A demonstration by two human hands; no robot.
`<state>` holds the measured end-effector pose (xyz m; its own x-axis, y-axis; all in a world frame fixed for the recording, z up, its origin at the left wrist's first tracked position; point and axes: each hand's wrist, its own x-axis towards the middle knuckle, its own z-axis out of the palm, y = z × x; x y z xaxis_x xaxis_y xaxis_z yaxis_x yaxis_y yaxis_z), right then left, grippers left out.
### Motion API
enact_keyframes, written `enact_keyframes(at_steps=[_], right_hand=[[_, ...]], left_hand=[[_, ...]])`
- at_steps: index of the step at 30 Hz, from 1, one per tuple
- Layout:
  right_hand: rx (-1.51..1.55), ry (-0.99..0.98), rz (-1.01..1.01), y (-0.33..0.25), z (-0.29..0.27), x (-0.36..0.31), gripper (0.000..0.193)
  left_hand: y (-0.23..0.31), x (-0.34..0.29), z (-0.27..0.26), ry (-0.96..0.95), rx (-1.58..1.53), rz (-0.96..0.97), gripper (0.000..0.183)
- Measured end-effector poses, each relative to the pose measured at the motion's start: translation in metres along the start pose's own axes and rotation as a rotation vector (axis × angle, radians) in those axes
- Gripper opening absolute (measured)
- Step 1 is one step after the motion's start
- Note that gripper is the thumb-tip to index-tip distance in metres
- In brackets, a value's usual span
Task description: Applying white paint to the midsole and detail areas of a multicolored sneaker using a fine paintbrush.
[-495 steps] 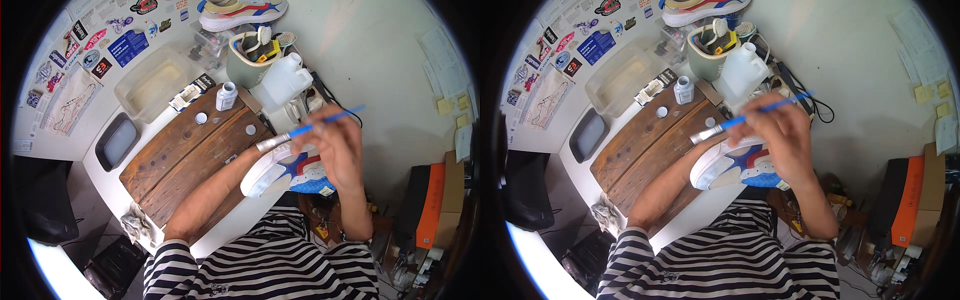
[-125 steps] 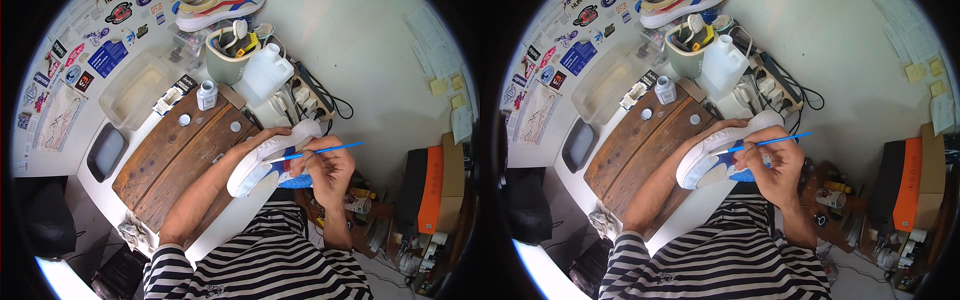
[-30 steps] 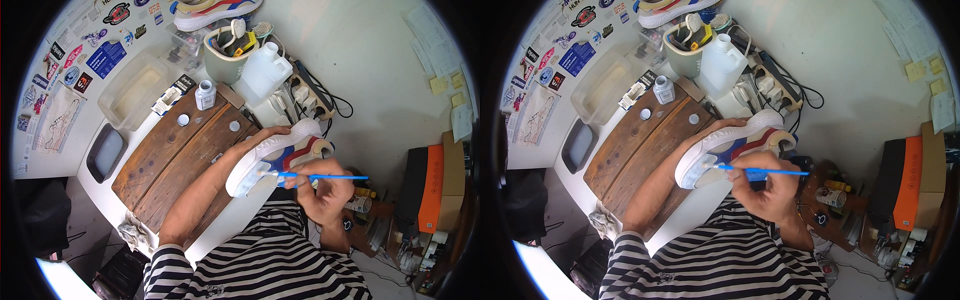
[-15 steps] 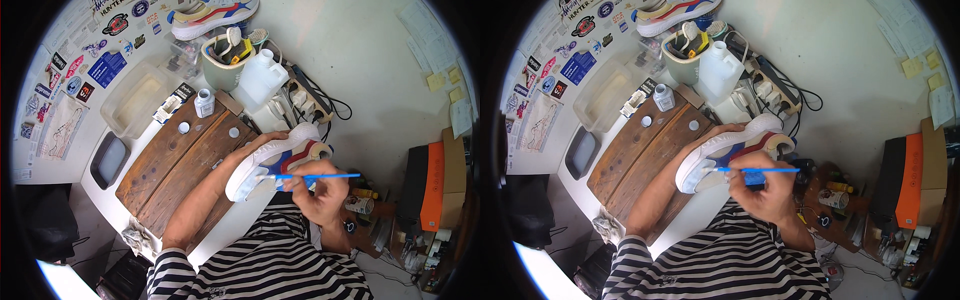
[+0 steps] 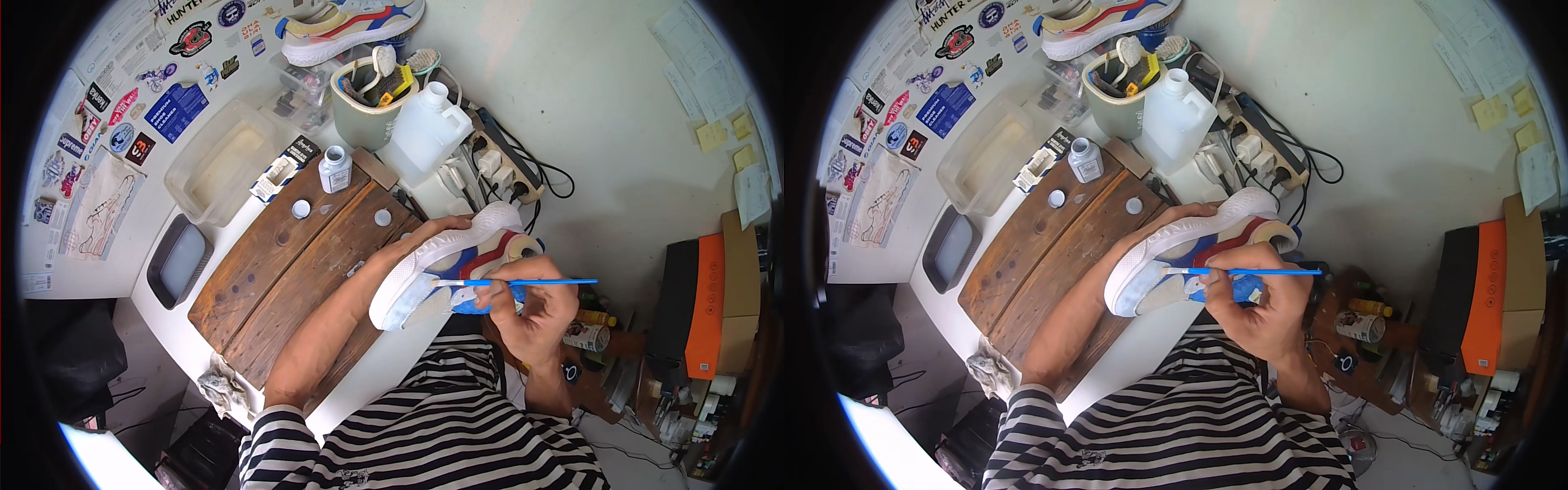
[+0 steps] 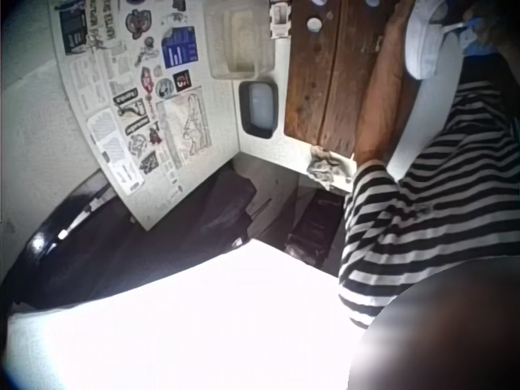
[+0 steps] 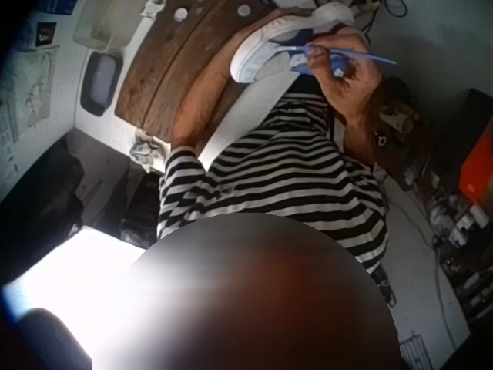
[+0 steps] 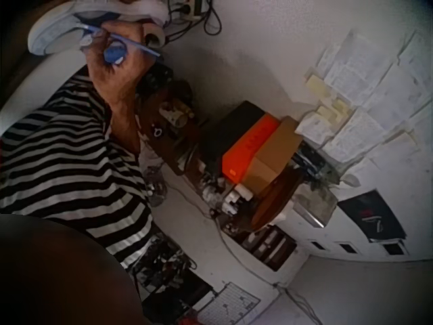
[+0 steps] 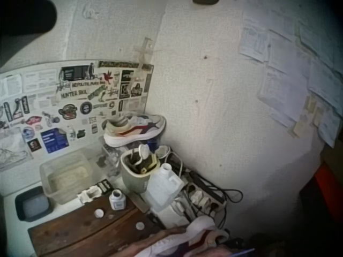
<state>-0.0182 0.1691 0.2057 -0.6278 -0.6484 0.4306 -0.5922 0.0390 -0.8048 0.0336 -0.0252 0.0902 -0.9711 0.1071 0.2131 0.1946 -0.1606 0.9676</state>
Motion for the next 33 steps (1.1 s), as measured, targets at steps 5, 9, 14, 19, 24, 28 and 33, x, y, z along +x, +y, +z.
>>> enact_keyframes(at_steps=[5, 9, 14, 19, 24, 28, 33], right_hand=[[0.066, -0.083, -0.046, -0.013, 0.010, 0.000, 0.014], [0.012, -0.021, -0.017, -0.008, 0.003, 0.005, 0.011], [0.158, 0.036, -0.034, -0.010, -0.009, 0.003, 0.011], [0.437, 0.217, 0.007, -0.020, -0.042, 0.001, 0.012], [0.852, 0.376, 0.052, -0.020, -0.095, -0.027, 0.017], [1.150, 0.362, -0.282, -0.028, -0.134, -0.035, 0.017], [1.306, 0.306, -0.365, -0.014, -0.150, -0.043, 0.017]], left_hand=[[0.004, 0.000, 0.003, 0.012, -0.045, 0.027, 0.084], [0.000, 0.001, 0.005, 0.010, -0.025, 0.019, 0.082], [-0.051, 0.005, 0.000, -0.002, -0.167, -0.037, 0.076], [-0.043, 0.028, 0.006, -0.056, -0.604, -0.258, 0.063], [-0.006, 0.052, 0.011, -0.118, -1.097, -0.525, 0.055], [0.065, 0.042, 0.029, -0.004, -0.818, -0.307, 0.093], [0.123, 0.025, 0.022, 0.232, -0.491, 0.037, 0.116]])
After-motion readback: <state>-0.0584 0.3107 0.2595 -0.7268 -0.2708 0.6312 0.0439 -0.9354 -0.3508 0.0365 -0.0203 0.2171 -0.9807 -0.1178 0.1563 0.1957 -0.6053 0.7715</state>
